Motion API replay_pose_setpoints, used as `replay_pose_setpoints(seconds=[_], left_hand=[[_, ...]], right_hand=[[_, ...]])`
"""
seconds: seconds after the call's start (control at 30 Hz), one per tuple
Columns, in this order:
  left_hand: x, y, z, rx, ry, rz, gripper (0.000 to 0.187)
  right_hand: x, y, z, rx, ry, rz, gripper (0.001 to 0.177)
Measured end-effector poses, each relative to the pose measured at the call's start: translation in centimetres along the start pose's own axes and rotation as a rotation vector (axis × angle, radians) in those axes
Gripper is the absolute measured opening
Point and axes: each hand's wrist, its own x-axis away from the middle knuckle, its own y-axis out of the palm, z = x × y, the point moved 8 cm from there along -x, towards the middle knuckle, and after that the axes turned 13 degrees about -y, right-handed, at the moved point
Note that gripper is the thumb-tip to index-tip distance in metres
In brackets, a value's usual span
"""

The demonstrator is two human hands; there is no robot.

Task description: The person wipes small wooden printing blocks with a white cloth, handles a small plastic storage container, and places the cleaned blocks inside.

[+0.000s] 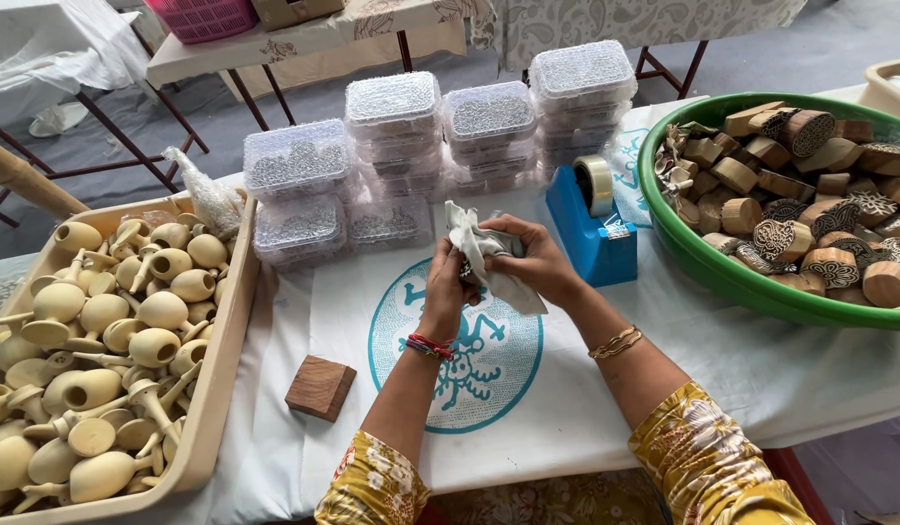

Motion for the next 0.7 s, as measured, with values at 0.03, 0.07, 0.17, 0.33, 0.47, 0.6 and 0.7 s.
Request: replay_pose_setpoints(seconds=[0.03,0.07,0.17,0.33,0.47,0.6,0.7], left_hand=[[-0.3,-0.1,-0.5,-0.017,0.021,-0.03,0.032],[0.1,0.5,0.0,-0.018,0.022,-0.029,0.032],[0.7,1.1,0.7,-0.056,-0.027,0.043,0.032],[0.4,0.0,1.1,-0.03,-0.083,0.039,0.031],[0.7,0.7,1.1,0.0,-0.119,-0.007,0.035],[0.9,1.0,1.3,0.011,-0.096,-0.031,0.038],[0.5,0.3,0.9,0.008,-0.094,-0.023,0.039]], right_hand=[[0.1,-0.6,1.0,0.077,0.04,0.058,0.052],[0.2,-0.6,1.3,0.076,0.04,0.057,0.052],[0.1,-1.2,1.2,0.174,-0.014,0.104,0.049],[-0.3,-0.1,-1.2,-0.11,-0.027,-0.088,0.035],[0.1,-1.6,0.7,-0.163,-0.022,-0.038,0.025],[-0.1,-1.0,0.1,-0.102,-0.08,0.019,0.02],[-0.1,-0.2,-0.1,-0.06,-0.094,0.077,0.016]])
